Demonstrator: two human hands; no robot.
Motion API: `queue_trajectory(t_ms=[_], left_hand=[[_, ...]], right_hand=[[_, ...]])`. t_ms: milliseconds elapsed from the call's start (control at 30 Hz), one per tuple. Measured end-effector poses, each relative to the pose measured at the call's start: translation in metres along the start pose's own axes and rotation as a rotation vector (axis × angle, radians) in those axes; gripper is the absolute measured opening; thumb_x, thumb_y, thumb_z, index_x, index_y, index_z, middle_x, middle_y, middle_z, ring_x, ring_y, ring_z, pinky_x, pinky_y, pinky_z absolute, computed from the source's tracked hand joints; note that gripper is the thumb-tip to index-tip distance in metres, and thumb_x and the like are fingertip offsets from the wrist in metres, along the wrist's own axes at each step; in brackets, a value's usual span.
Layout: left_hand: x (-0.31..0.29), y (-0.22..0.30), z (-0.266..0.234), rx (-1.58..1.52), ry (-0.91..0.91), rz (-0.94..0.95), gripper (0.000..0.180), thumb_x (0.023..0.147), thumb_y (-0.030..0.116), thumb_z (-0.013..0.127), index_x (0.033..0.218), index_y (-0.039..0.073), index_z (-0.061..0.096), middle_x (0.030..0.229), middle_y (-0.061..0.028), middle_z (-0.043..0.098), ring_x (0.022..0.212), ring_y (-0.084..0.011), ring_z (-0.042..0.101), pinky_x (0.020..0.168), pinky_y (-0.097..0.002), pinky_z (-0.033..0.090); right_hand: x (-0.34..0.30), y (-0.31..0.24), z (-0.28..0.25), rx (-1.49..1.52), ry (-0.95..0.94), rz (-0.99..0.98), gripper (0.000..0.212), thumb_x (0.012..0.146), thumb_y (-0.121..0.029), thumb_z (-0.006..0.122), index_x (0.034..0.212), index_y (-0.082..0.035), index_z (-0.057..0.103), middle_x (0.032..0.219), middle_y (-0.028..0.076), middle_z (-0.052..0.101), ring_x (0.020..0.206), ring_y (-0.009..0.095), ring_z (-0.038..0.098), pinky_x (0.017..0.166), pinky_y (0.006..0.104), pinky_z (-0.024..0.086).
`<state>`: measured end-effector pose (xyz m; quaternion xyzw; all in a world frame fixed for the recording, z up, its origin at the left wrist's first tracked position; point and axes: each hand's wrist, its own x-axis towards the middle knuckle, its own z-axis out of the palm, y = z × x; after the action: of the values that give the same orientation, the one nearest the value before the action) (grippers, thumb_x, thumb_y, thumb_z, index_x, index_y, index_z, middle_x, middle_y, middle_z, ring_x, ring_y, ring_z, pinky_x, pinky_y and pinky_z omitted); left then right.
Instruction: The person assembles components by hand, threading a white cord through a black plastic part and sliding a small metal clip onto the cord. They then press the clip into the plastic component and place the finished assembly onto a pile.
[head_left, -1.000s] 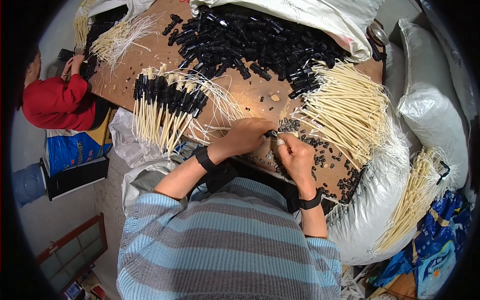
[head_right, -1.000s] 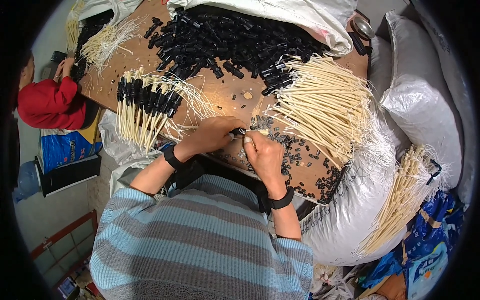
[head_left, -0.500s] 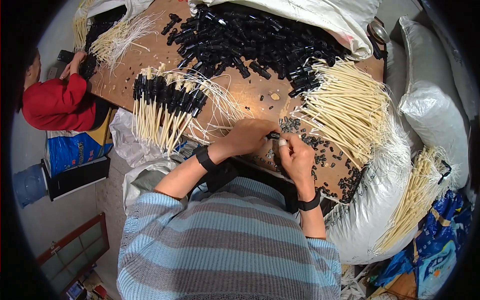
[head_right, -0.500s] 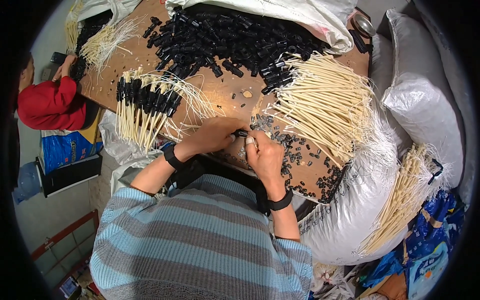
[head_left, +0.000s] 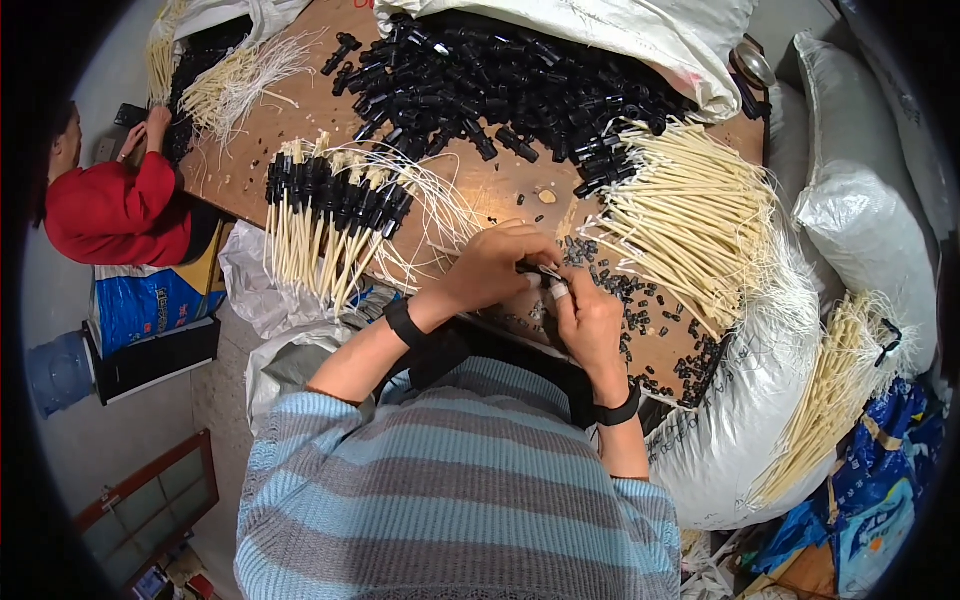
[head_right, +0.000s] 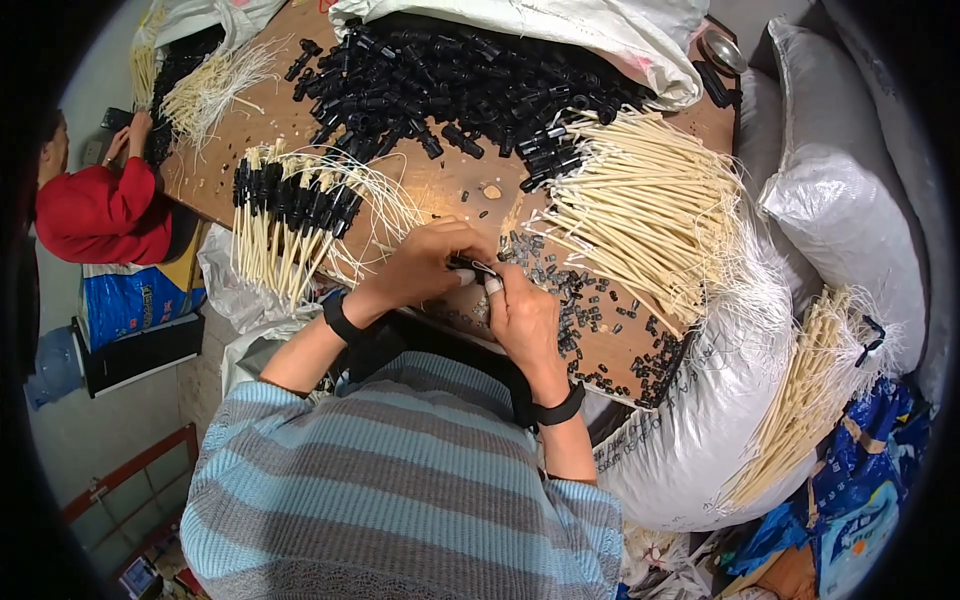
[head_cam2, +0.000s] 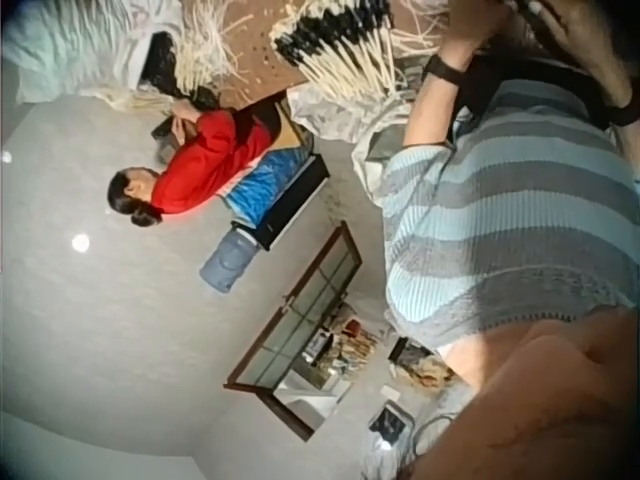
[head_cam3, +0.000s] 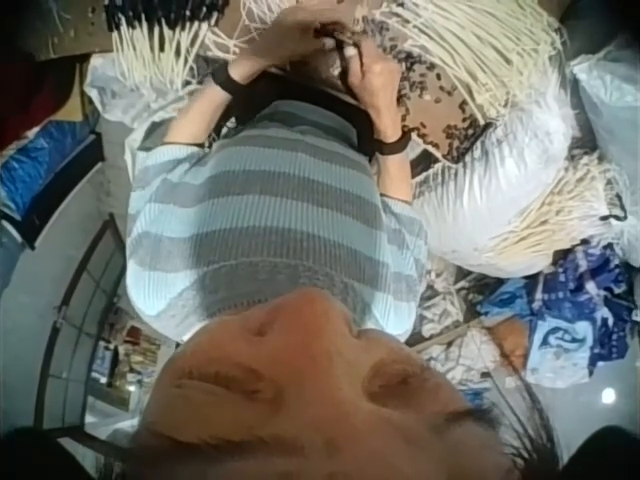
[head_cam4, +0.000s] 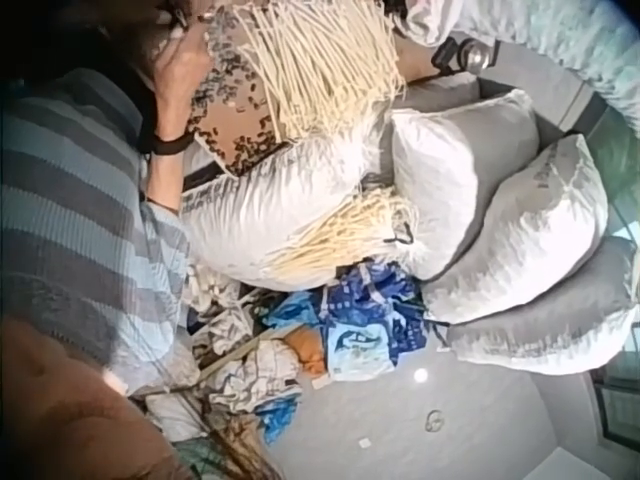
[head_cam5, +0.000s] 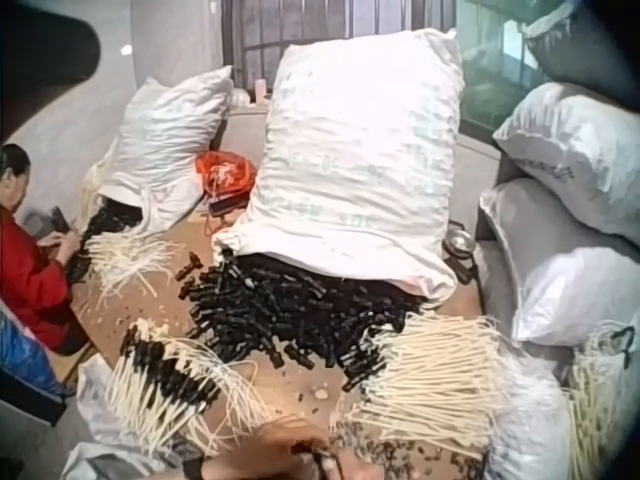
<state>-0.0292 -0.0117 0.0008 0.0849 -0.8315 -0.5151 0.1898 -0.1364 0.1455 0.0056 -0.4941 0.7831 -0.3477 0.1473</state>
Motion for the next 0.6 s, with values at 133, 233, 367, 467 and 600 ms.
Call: queue_trajectory(t_ms=[133,233,367,467,600], left_hand=[[-0.005,0.003,0.004,0.101,0.106,0.099,0.026,0.061,-0.008,0.065,0.083,0.005,0.068,0.081,-0.0051,0.065,0.079,-0.0199,0.062,0.069,-0.0303,0.05],[-0.008,-0.002,0.005,-0.049,0.14,0.138,0.023,0.062,-0.008,0.066,0.08,0.006,0.067,0.079,-0.0047,0.064,0.077,-0.0194,0.061,0.067,-0.03,0.049],[-0.003,-0.006,0.008,-0.01,0.118,-0.062,0.024,0.066,-0.004,0.067,0.088,0.004,0.066,0.08,-0.0065,0.063,0.076,-0.02,0.061,0.067,-0.0305,0.049],[0.018,-0.025,0.003,0.188,0.297,-0.251,0.026,0.069,-0.001,0.067,0.094,0.003,0.065,0.08,-0.0079,0.062,0.075,-0.0225,0.061,0.067,-0.0325,0.049],[0.03,-0.073,0.002,0.539,0.291,-0.103,0.031,0.069,-0.001,0.065,0.1,0.003,0.063,0.082,-0.0097,0.062,0.076,-0.0268,0.06,0.068,-0.0359,0.048]], right_hand=[[-0.002,-0.002,0.005,0.11,0.057,-0.066,0.015,0.087,-0.007,0.062,0.101,-0.003,0.064,0.073,0.015,0.066,0.061,0.028,0.066,0.056,0.0333,0.049],[-0.002,0.002,0.008,0.375,0.153,-0.048,0.014,0.088,-0.006,0.061,0.1,-0.002,0.065,0.071,0.012,0.065,0.058,0.022,0.063,0.056,0.0306,0.048],[-0.006,0.012,0.007,0.267,0.003,0.063,0.011,0.086,-0.009,0.062,0.094,-0.005,0.068,0.061,0.013,0.058,0.051,0.022,0.057,0.051,0.0317,0.045],[-0.007,0.019,0.012,0.292,0.088,0.217,0.01,0.084,-0.008,0.062,0.09,-0.004,0.069,0.056,0.011,0.054,0.049,0.015,0.053,0.05,0.0292,0.042],[-0.007,0.018,0.012,0.373,0.141,0.263,0.011,0.083,-0.009,0.063,0.09,-0.003,0.069,0.053,0.004,0.047,0.05,0.007,0.044,0.049,0.0254,0.037]])
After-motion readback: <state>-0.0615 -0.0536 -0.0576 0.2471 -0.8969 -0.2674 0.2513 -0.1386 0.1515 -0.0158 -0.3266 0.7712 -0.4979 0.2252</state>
